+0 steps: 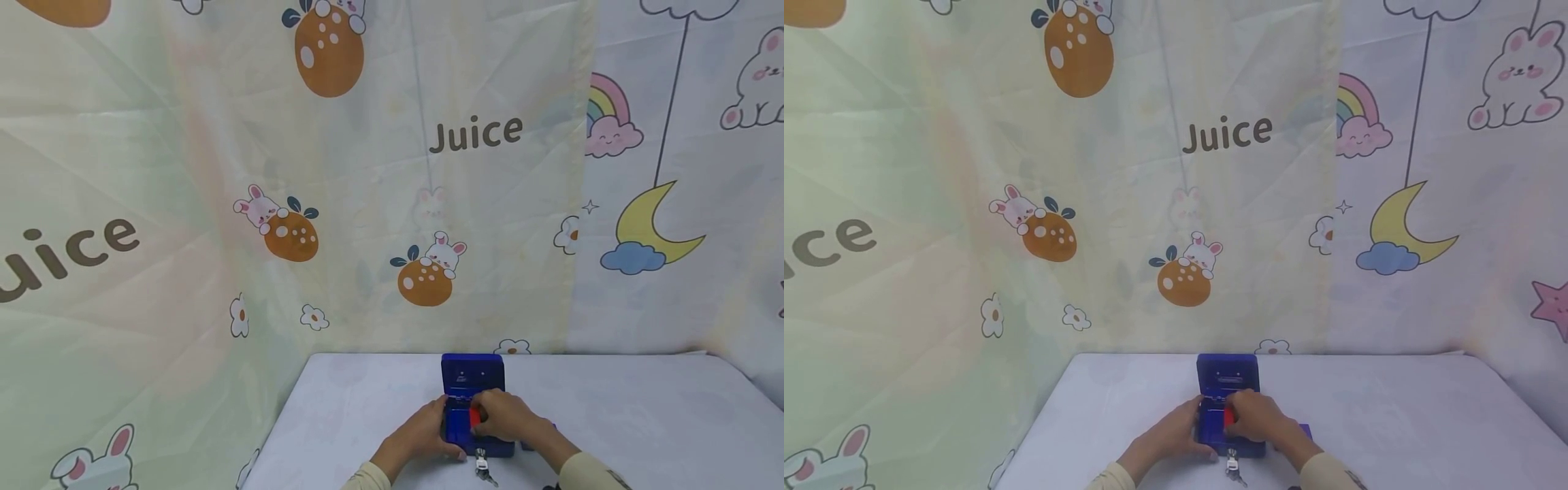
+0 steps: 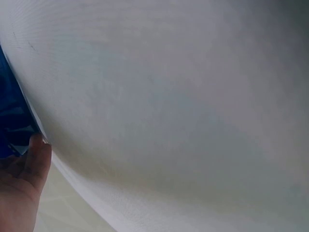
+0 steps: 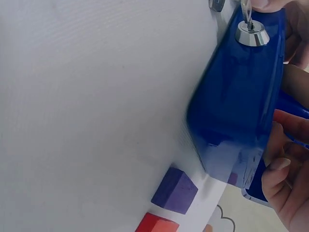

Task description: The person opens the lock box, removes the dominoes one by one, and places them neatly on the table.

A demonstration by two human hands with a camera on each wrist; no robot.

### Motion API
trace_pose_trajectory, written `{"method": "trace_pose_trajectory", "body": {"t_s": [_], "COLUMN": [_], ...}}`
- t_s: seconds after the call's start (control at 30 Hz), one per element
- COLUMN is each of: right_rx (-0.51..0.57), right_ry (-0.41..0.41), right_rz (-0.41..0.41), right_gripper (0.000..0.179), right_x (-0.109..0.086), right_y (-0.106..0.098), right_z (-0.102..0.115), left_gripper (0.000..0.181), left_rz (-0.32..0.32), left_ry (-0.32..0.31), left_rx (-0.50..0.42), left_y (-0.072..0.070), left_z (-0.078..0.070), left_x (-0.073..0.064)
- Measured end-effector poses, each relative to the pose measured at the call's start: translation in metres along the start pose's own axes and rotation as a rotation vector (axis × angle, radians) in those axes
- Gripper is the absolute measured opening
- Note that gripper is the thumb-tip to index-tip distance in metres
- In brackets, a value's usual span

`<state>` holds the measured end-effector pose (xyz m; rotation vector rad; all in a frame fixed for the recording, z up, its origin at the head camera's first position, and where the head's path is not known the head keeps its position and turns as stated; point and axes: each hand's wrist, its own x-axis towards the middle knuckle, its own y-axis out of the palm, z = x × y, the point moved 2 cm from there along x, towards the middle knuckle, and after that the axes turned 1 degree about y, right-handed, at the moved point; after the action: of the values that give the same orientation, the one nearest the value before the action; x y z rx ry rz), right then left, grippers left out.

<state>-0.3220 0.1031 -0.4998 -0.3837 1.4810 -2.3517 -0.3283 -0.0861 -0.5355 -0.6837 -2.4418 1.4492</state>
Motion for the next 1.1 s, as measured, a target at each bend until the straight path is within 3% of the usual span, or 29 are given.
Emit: {"method": "trace_pose_trajectory", "body": {"t_s": [0.47, 0.77, 1.1], "right_rx": [0.010, -0.017, -0.003], "right_ry": [0.093, 0.152, 0.137], "right_rz": [0.030, 0.043, 0.031], "right_gripper": [0.041, 0.044, 0.045], "right_x": [-0.008, -0.010, -0.016], "right_y": [-0.011, -0.019, -0.025], "right_z": [-0.005, -0.014, -0.021], "left_gripper": [0.106, 0.105, 0.106], "left_rz": [0.003, -0.027, -0.019], "left_ry": [-0.018, 0.043, 0.027], "left_rx": [0.009, 0.026, 0.016], "left_y": [0.000, -0.002, -0.001], "left_z": [0.000, -0.003, -0.001], "left_x": [0.000, -0.001, 0.000]}}
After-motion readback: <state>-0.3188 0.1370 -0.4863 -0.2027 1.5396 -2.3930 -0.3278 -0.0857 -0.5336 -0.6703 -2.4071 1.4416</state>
